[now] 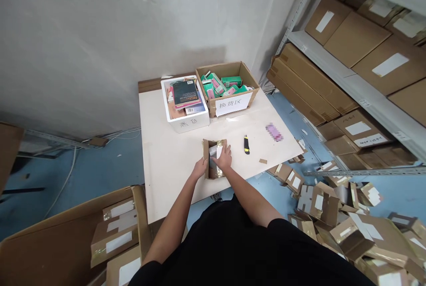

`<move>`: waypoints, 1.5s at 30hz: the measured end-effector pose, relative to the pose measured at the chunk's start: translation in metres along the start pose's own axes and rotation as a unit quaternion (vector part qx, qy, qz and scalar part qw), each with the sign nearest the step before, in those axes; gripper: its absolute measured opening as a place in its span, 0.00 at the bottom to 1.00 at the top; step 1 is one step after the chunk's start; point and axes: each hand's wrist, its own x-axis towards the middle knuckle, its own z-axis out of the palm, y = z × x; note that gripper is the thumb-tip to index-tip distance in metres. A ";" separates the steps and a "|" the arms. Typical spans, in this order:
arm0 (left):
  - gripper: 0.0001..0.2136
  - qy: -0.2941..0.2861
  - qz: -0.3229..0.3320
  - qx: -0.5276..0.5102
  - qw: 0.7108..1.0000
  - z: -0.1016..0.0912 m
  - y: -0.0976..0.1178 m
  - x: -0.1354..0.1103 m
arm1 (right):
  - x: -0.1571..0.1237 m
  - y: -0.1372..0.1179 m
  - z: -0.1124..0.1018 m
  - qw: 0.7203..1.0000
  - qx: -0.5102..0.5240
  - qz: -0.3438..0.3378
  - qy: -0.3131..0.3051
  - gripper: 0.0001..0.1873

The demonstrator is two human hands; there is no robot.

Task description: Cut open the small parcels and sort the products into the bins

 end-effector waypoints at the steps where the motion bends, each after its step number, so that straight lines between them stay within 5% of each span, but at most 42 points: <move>1: 0.21 0.002 -0.008 0.006 1.000 0.002 0.002 -0.001 | 0.001 -0.006 0.003 1.000 -0.009 0.016 -0.003 0.63; 14: 0.18 0.003 -0.056 0.011 0.998 0.015 0.015 0.006 | 0.022 0.012 -0.047 0.964 0.241 0.001 -0.113 0.55; 20: 0.19 -0.003 -0.059 -0.052 0.997 -0.003 -0.013 0.002 | 0.016 0.028 -0.065 0.921 0.362 0.032 -0.142 0.44; 24: 0.24 0.022 -0.102 -0.071 0.992 -0.009 -0.034 -0.008 | 0.011 0.057 -0.073 0.944 0.314 0.054 -0.085 0.45; 26: 0.31 0.072 -0.120 -0.065 0.988 -0.004 -0.036 -0.011 | 0.008 0.065 -0.070 0.971 0.230 0.054 -0.029 0.47; 29: 0.30 0.145 -0.054 -0.024 0.988 0.010 -0.026 -0.011 | 0.002 0.059 -0.055 0.994 0.109 -0.022 0.015 0.38; 33: 0.28 0.098 0.018 0.041 0.994 0.032 -0.004 -0.010 | -0.003 0.038 -0.028 0.997 0.042 -0.040 -0.050 0.42; 38: 0.39 0.070 0.020 0.019 0.997 0.040 -0.003 -0.014 | 0.007 0.026 -0.020 0.991 0.095 0.008 -0.097 0.43; 45: 0.41 0.118 -0.055 -0.058 0.990 0.004 -0.045 -0.030 | 0.023 -0.011 -0.004 0.940 0.247 -0.080 -0.219 0.42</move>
